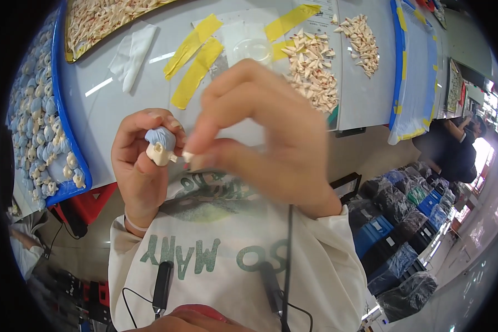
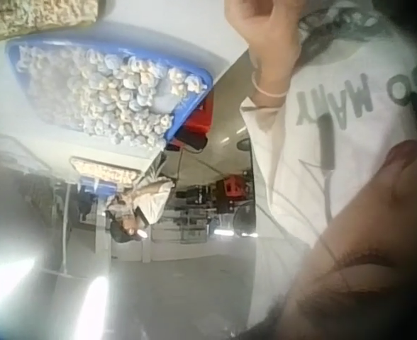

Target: The person assembles small decorative figurines by applying glue from a bottle to plastic heads and white plastic pieces, then attaching these figurine parts together by hand to form blue assembled figurines.

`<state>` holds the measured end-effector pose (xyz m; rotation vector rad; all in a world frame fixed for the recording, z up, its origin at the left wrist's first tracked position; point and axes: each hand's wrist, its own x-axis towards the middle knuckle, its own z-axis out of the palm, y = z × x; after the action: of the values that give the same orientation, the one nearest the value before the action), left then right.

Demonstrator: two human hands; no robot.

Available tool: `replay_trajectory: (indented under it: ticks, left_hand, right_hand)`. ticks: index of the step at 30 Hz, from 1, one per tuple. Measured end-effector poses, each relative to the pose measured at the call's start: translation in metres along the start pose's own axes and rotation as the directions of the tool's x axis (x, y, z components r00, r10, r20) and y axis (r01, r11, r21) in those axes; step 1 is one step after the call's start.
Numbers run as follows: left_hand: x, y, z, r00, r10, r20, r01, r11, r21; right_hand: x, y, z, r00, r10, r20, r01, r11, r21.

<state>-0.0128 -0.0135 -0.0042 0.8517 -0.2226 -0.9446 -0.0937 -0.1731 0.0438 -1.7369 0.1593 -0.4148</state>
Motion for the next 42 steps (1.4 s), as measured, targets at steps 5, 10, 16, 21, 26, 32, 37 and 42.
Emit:
replay_trajectory:
  ticks: [5,10,16,21,26,32,37,42]
  left_hand:
    - [-0.002,-0.006,0.006,0.967,0.248,0.058,-0.252,0.964,0.084]
    - [-0.007,-0.002,0.007,0.938,0.301,0.172,-0.339,0.902,0.269]
    - [-0.013,0.008,0.012,0.866,0.396,0.306,-0.496,0.598,0.629]
    - [-0.014,0.001,0.008,0.877,0.365,0.312,-0.480,0.679,0.556]
    - [-0.021,-0.004,0.012,0.962,0.221,0.160,-0.263,0.905,0.335]
    - [-0.019,-0.004,0.011,0.967,0.153,0.206,-0.209,0.935,0.286]
    - [-0.017,-0.002,0.017,0.984,0.032,0.175,-0.081,0.957,0.278]
    - [-0.019,-0.007,0.013,0.990,0.068,0.120,-0.081,0.991,0.108]
  right_hand:
    - [-0.005,0.001,0.009,0.996,0.080,0.045,-0.085,0.987,0.135]
    - [-0.011,-0.006,0.009,0.992,0.124,0.000,-0.124,0.990,0.063]
    - [-0.017,-0.010,0.006,0.997,0.078,0.027,-0.077,0.996,-0.053]
    - [-0.018,-0.009,0.003,0.999,0.009,0.049,-0.004,0.995,-0.102]
    - [-0.020,-0.005,0.001,0.963,-0.258,0.083,0.269,0.949,-0.167]
    - [-0.022,-0.006,0.001,0.980,-0.189,0.062,0.196,0.970,-0.144]
    - [-0.021,-0.003,-0.005,0.960,-0.271,0.070,0.278,0.954,-0.112]
    - [-0.032,0.008,-0.021,0.974,-0.206,-0.099,0.217,0.969,0.115]
